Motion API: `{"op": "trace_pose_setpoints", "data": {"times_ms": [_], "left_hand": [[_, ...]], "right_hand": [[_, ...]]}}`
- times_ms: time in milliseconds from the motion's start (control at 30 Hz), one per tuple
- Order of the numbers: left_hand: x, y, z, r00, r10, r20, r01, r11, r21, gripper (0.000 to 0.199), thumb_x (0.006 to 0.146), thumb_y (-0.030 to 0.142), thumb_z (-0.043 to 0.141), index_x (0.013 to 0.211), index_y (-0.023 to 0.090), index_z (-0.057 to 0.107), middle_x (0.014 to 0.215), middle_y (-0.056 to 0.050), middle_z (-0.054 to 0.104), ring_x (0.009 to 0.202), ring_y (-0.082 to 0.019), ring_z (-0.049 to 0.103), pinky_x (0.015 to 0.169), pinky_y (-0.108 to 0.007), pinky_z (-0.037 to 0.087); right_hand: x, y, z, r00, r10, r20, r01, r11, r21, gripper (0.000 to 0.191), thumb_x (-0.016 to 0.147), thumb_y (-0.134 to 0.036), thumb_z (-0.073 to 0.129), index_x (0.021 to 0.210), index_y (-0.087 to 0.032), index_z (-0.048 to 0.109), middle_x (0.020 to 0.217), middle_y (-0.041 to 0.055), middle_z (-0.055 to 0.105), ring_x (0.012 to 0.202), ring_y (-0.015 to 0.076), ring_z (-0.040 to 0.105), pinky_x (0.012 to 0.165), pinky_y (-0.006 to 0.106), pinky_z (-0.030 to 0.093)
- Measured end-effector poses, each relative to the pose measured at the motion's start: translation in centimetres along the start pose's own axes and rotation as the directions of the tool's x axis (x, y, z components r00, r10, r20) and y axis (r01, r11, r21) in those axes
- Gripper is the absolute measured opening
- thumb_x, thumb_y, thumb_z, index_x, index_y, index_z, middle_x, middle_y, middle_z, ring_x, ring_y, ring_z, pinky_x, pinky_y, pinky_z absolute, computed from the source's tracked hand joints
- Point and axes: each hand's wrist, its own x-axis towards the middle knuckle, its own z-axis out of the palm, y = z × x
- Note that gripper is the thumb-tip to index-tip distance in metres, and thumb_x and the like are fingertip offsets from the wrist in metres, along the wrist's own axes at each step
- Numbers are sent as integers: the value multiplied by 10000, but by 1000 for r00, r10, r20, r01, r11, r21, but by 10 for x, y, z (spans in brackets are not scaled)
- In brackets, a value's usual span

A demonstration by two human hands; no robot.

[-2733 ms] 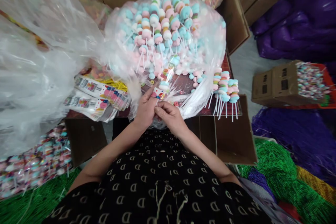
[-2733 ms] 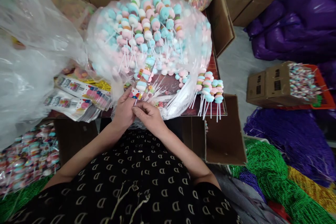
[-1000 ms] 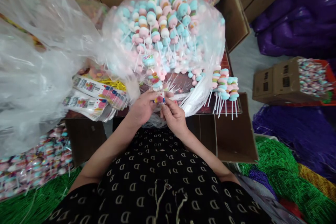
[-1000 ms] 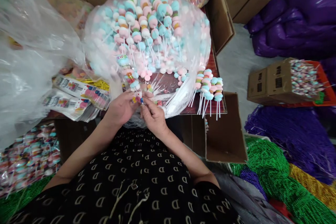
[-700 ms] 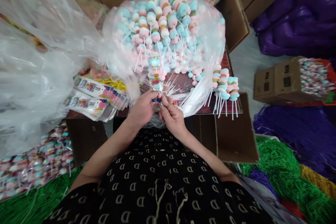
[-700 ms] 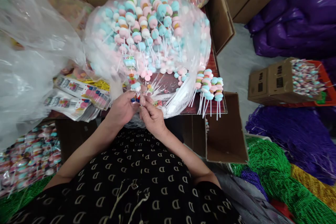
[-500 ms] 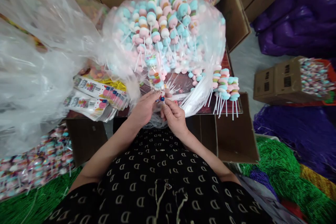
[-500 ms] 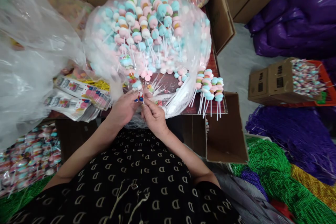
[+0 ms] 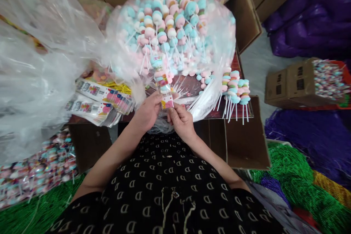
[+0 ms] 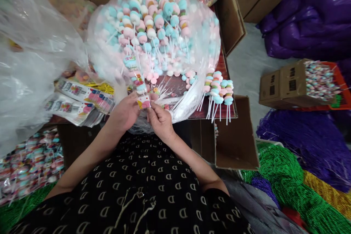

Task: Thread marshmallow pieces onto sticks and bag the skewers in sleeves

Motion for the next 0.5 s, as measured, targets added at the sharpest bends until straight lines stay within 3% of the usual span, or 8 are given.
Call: {"op": "trace_pose_setpoints", "data": {"times_ms": [133,267,400,500], "left_hand": [[0,7,0,994,-103,40,107,987,-120,284,955,494,631,1019,229,708,805,-56,699,930,-252,719,765,-361,592],[-1,7,4,992,-114,54,123,974,-192,278,928,474,742,1038,223,700,728,13,597,746,-172,634,615,-274,532],[-2,5,8,993,-103,51,112,969,-222,304,865,476,821,864,215,665,687,33,542,625,-128,550,520,-240,476],[-5,6,5,983,-161,92,177,966,-191,394,855,517,816,743,213,592,721,12,567,556,-122,517,453,-260,433]], "right_hand": [[-2,0,2,999,-44,11,44,998,36,366,1073,-515,549,1193,-225,738,635,-52,589,515,120,522,582,282,510],[-3,-3,2,999,-34,21,33,999,31,369,1065,-553,556,1017,-224,717,619,-47,587,503,117,518,590,283,525],[-4,-6,3,999,7,46,-6,1000,-25,479,1057,-635,530,817,-240,654,598,-24,599,510,127,537,603,292,539],[-2,-12,-1,989,67,129,-60,997,-54,541,1058,-667,494,753,-239,623,593,-14,629,490,128,557,545,276,510]]}}
